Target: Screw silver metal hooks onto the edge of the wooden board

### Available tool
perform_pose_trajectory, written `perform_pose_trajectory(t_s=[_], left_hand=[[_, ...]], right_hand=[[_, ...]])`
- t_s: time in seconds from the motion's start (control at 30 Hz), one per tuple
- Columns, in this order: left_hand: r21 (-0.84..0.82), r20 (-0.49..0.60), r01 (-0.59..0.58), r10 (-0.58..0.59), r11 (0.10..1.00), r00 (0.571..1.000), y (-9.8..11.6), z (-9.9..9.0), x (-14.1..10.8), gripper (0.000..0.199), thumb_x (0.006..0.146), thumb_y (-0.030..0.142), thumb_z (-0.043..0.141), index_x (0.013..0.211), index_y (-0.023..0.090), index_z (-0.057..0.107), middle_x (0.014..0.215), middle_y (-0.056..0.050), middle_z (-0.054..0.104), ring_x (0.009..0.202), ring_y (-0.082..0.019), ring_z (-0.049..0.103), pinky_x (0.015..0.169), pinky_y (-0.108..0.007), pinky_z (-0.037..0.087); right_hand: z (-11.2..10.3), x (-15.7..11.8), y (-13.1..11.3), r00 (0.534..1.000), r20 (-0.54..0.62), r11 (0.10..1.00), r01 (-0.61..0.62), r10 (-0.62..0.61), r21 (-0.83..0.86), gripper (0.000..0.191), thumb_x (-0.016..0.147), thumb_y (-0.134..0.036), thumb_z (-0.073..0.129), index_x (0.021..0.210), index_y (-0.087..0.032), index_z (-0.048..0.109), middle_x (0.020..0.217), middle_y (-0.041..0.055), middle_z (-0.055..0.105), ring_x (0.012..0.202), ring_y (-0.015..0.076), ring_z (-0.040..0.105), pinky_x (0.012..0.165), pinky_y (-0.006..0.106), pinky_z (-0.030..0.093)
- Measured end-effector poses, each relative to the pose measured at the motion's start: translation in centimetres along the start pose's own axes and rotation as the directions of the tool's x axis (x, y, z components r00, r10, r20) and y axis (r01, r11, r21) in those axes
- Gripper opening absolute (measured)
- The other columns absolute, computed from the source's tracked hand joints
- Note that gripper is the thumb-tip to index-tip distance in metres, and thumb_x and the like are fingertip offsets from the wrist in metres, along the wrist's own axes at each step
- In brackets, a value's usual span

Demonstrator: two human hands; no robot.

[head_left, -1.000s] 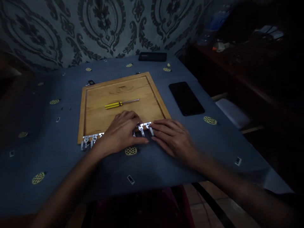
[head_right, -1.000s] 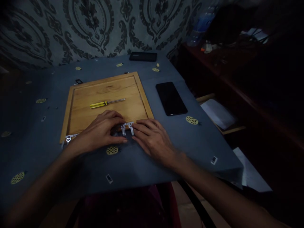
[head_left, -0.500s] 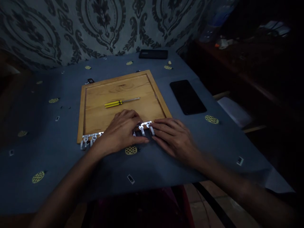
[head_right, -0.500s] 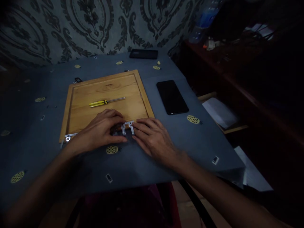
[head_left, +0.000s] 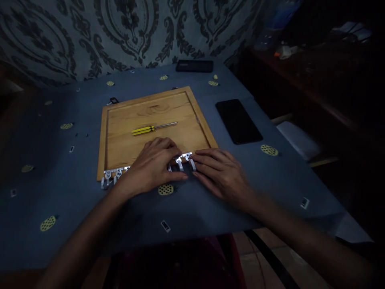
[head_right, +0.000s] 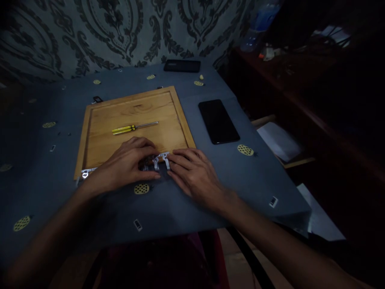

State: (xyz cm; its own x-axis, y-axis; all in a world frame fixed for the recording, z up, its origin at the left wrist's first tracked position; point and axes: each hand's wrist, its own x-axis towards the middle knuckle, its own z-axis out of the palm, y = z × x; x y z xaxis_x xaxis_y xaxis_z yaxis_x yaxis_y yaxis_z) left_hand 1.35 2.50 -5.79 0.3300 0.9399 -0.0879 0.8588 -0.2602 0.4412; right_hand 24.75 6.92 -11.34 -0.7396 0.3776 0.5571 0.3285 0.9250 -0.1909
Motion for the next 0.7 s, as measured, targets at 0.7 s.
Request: perform_pose_trajectory(t_s=[0.7], left_hand=[[0.019,-0.002,-0.019,0.019,1.0,1.0,-0.16,-0.01,-0.11,0.048,0.086,0.055,0.079,0.117,0.02,0.071,0.12,-0.009,0.065,0.118,-0.03,0.056,0.104,-0.047,0.044]], right_hand=[[0.05,0.15,0.0,1.0,-0.016,1.0,-0.001,0.001,0.007,0.017,0.101,-0.017,0.064,0.108,-0.02,0.078,0.113,0.0071,0.082,0.11,0.0263,0.072,0.09,0.044,0.057]])
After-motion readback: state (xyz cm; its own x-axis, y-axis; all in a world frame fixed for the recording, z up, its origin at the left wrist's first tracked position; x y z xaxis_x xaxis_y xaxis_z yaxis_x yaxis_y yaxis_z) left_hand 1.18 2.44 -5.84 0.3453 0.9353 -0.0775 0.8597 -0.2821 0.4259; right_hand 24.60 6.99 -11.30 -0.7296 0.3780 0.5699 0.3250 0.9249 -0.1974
